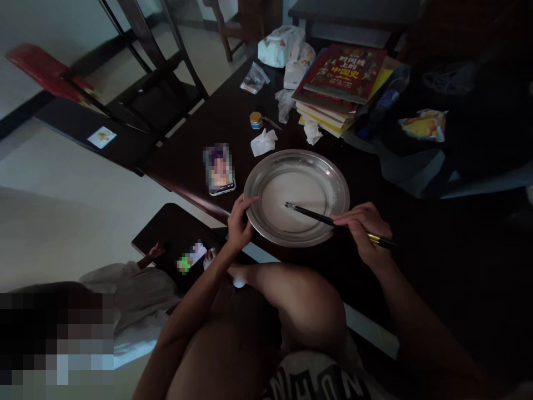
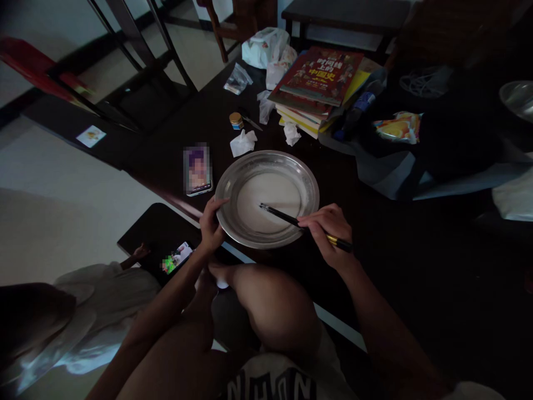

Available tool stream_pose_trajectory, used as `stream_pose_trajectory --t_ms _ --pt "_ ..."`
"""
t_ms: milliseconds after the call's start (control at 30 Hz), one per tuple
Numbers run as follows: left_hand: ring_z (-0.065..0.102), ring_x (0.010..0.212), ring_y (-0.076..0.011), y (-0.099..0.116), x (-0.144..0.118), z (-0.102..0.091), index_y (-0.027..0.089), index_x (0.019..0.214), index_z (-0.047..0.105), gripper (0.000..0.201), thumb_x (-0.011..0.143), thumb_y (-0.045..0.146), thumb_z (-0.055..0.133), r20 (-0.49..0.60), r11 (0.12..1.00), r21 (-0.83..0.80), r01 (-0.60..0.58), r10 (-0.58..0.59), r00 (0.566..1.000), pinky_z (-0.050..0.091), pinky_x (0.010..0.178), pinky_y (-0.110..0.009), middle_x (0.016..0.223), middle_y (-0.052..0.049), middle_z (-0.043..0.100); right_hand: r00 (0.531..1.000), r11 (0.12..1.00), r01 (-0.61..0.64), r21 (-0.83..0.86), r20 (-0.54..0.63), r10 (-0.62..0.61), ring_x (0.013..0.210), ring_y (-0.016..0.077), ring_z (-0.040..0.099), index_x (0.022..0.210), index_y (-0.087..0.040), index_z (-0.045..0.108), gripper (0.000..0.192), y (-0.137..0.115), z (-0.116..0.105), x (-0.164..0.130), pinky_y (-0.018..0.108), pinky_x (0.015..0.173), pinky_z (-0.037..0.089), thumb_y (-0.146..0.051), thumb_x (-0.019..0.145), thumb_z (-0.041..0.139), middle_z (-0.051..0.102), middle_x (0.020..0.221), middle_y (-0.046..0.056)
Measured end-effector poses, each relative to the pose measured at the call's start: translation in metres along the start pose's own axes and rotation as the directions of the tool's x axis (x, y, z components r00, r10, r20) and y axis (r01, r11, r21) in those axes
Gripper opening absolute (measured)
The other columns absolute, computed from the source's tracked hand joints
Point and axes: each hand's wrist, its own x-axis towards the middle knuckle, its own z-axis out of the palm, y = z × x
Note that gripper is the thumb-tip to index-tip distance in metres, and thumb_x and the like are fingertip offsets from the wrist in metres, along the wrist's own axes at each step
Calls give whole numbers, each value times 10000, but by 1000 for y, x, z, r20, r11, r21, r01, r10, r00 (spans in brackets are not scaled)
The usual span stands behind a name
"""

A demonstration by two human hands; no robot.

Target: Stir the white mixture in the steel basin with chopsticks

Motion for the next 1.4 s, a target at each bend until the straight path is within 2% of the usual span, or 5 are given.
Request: stream_pose_trajectory --t_ms 733,900,1067,1233,1400 --pt "648 1238 -263 -1 -1 0 223 1303 627 395 1017 450 476 5 1000 8 13 -13 1000 557 1011 -438 1299 -131 673 998 998 -55 25 -17 55 784 211 682 960 -314 785 294 0 -3 0 431 747 514 -272 1013 499 805 852 0" --pt "647 1238 -262 -1 -1 0 227 1298 630 406 1016 471 468 13 999 27 43 -44 999 562 1008 -444 1304 -131 668 998 1000 -11 3 66 11 820 203 716 1019 -331 783 255 -1 -2 1 430 797 517 -260 1001 538 822 921 -13" --pt "645 1241 -257 -2 -2 1 227 1302 623 415 1023 490 465 6 1000 13 29 -29 1000 560 1010 -439 1324 -133 658 1000 999 -11 45 -6 11 778 210 675 994 -313 781 289 0 -4 1 424 742 504 -250 1016 500 811 863 -1" --pt "637 1258 -265 -2 -2 1 231 1312 618 414 1025 491 471 7 1000 -1 27 -27 1000 554 1024 -444 1315 -132 662 997 1000 12 7 73 -13 814 204 711 1007 -318 774 244 0 -4 2 432 774 510 -240 999 543 824 927 -8" --pt "636 1249 -260 -3 -2 1 237 1319 621 433 1029 516 460 3 1000 -9 21 -21 1000 551 1020 -433 1336 -130 650 1000 999 -12 34 -27 13 778 216 665 993 -311 780 285 1 -5 0 433 732 495 -271 1017 499 803 843 8"
